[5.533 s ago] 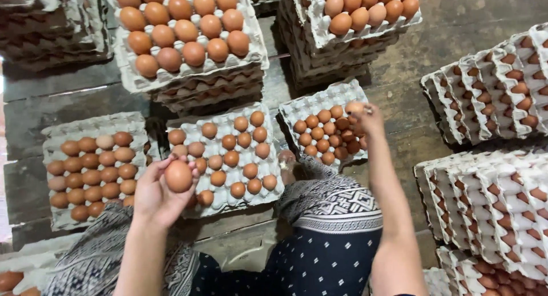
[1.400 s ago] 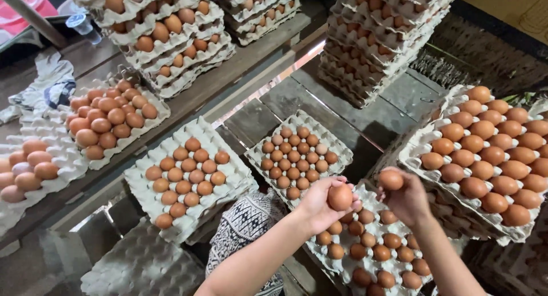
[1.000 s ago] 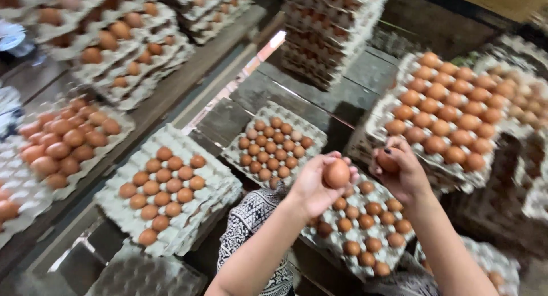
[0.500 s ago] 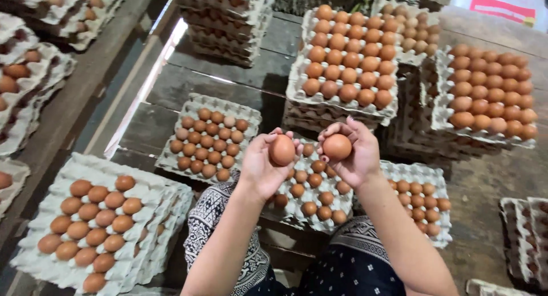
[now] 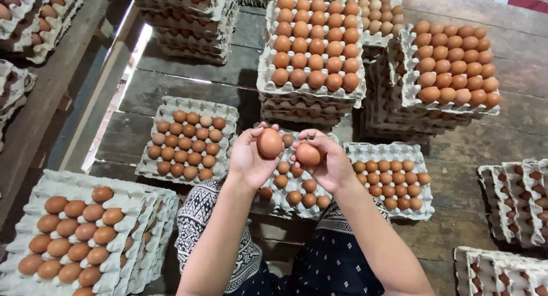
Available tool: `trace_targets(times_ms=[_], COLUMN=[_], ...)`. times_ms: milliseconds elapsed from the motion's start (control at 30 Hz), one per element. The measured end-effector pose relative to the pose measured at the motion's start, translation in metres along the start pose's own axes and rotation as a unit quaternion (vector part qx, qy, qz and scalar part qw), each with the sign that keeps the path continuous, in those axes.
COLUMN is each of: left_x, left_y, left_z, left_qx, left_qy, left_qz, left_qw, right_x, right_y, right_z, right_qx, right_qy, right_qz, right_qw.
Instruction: The person is manually sorting eggs and placing them into cardboard egg trays at a steady pace.
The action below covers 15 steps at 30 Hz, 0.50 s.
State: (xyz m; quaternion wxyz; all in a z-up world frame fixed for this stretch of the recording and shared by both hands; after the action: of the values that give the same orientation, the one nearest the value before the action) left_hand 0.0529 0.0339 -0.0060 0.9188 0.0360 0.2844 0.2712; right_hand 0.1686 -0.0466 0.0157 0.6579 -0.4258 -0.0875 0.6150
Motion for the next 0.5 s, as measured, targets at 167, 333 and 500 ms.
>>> trace_targets(times_ms=[167, 333, 500], left_x=[0.01, 0.007, 0.0], left_y=[-0.005, -0.004, 0.002], left_z=[-0.004, -0.008, -0.01], left_qx=[-0.014, -0.015, -0.02], left_qy=[-0.012, -0.005, 0.001], left_qz=[-0.005, -0.005, 0.003], left_qw=[1.0, 1.0, 1.0], right_x=[0.004, 0.0, 0.0], right_y=[-0.006, -0.012, -0.011], right_z=[0.001, 0.004, 0.008], right_qx=[-0.011, -0.017, -0.065], right_qy=[0.007, 0.016, 0.012], right_qz=[-0.009, -0.012, -0.022], right_qw=[1.0, 1.0, 0.998])
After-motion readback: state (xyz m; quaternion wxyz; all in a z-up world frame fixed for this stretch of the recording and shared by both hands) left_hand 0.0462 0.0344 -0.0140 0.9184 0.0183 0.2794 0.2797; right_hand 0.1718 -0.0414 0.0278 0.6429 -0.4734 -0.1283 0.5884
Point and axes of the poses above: each hand's wrist, its own x-axis towards the middle knuckle, its own z-axis out of the palm, y = z × x, the point moved 8 cm from there along x, towards the middle knuckle, and after that the axes turned 3 degrees about -y, right-handed, at the moved point
